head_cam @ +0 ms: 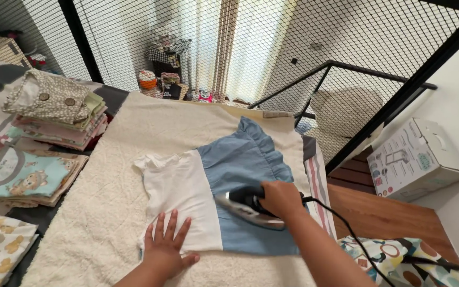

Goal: The person irons a small blue and white garment on a bed using a handheld iron. They smooth the fabric, press different sections, fold the garment, and place it on a stack of folded clothes.

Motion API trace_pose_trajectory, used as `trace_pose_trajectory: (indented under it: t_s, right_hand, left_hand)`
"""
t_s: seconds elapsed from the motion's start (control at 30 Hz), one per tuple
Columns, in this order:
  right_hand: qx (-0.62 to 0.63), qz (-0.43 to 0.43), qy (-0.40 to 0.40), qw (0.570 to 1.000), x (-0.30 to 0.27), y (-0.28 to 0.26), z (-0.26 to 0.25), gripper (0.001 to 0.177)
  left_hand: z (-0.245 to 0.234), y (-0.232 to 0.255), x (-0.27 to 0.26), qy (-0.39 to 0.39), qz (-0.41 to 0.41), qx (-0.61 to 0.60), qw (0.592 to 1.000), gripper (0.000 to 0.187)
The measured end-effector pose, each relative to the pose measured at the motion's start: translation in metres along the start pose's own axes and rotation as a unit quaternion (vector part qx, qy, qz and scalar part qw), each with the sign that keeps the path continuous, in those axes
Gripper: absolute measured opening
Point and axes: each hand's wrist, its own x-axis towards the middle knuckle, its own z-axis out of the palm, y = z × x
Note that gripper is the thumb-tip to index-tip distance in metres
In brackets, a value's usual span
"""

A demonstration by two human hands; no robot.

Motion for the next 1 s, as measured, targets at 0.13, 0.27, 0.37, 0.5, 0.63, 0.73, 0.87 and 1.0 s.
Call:
trace_pose_trajectory:
  t_s: [0.13, 0.27, 0.37, 0.5, 0.63, 0.73, 0.87, 1.0]
  right_hand:
    - [0.101, 0.229, -0.053, 0.967, 0.017, -0.037, -0.027, 0.016]
    - [0.077, 0.176, -0.041, 0.980, 0.016, -0.025, -0.026, 0.020]
    - [0.014, -0.010, -0.008, 1.000, 0.024, 0.003, -0.002, 0.021]
    - [0.049, 0.159, 0.013, 0.986, 0.032, -0.017, -0.011, 0.019]
    - [0.111, 0.266, -0.057, 0.956, 0.036, -0.037, -0.039, 0.014]
    - [0.092, 0.226, -0.096, 0.965, 0.019, -0.034, -0.056, 0.028]
    - [0.058, 0.204, -0.087, 0.973, -0.011, -0.002, -0.030, 0.019]
    - [0.035, 0.270, -0.068, 0.960, -0.011, 0.031, -0.036, 0.020]
  left_hand:
    - [0.001, -0.001, -0.003, 0.012, 0.016, -0.020, 1.000, 0.099]
    - [0.004, 0.001, -0.001, 0.011, 0.002, -0.006, 1.000, 0.101]
    - [-0.003, -0.001, -0.004, 0.009, 0.008, -0.014, 1.000, 0.100]
    - [-0.003, -0.001, -0.007, 0.004, 0.015, -0.023, 1.000, 0.099]
    - [-0.005, -0.001, -0.006, -0.005, 0.013, -0.022, 1.000, 0.101]
    - [-0.004, -0.002, -0.003, -0.009, 0.011, -0.026, 1.000, 0.101]
    - [0.005, -0.001, -0.004, 0.006, 0.018, -0.021, 1.000, 0.100]
    - [0.064, 0.000, 0.097, 0.420, 0.028, -0.024, 0.907, 0.123]
